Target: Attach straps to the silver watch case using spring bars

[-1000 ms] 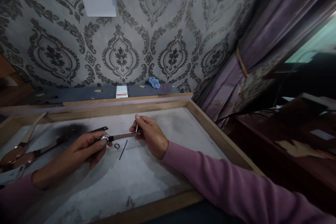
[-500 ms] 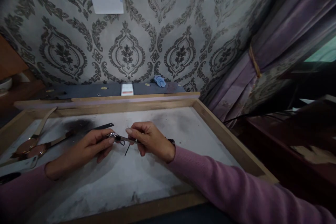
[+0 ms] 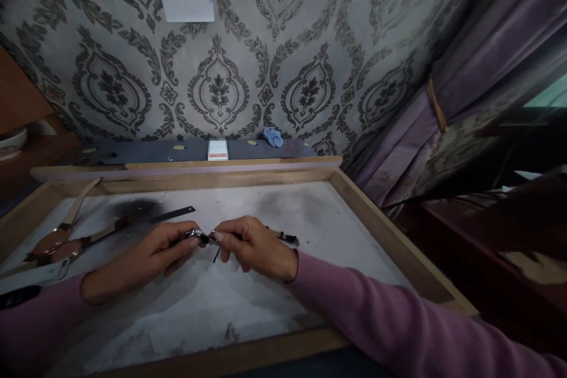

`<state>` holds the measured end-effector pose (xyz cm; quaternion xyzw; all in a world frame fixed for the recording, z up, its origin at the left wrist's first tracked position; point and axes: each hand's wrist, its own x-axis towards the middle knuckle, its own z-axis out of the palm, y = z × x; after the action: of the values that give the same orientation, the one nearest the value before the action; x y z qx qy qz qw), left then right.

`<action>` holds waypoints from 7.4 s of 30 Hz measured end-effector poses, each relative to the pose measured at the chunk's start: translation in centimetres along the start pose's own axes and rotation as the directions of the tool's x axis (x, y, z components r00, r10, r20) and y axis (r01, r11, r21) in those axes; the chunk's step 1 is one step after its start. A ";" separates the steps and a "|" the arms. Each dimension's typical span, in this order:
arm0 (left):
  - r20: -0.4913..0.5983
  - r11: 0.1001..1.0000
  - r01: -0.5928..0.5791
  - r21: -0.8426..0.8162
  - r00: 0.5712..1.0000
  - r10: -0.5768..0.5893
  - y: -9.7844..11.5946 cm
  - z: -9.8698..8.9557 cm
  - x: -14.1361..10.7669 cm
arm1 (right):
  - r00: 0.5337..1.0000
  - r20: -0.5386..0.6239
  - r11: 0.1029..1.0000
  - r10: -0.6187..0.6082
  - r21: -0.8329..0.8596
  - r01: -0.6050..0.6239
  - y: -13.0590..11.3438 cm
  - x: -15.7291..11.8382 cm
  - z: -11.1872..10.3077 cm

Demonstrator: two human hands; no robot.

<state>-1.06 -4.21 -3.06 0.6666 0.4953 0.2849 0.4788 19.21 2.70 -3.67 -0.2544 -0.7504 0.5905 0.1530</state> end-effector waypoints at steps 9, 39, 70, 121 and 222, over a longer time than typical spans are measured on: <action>-0.007 0.999 0.004 0.034 1.000 -0.004 0.1 -0.2 0.0 | 0.992 -0.069 0.946 -0.109 -0.314 0.082 -0.5 -0.2 0.2; -0.098 0.830 -0.020 -0.557 0.994 -0.042 -0.9 2.0 0.7 | 0.880 -0.141 0.771 -0.453 -0.558 0.307 0.1 -0.4 1.8; -0.068 0.946 -0.020 -0.323 0.998 -0.002 -1.0 1.4 0.3 | 0.878 -0.215 0.759 -0.428 -0.613 0.220 0.1 -0.2 1.5; -0.056 0.952 -0.020 -0.307 0.998 0.003 -0.7 0.9 0.3 | 0.962 -0.061 0.855 -0.267 -0.476 0.207 -0.6 -0.5 1.2; 0.073 0.979 0.125 -0.163 0.991 -0.114 0.0 0.3 0.2 | 0.964 -0.033 0.768 -0.265 -0.612 0.190 0.6 -0.3 1.5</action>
<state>-0.72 -4.17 -3.21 0.6018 0.4935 0.2749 0.5646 18.83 1.41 -4.60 -0.2314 -0.9140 0.2817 0.1782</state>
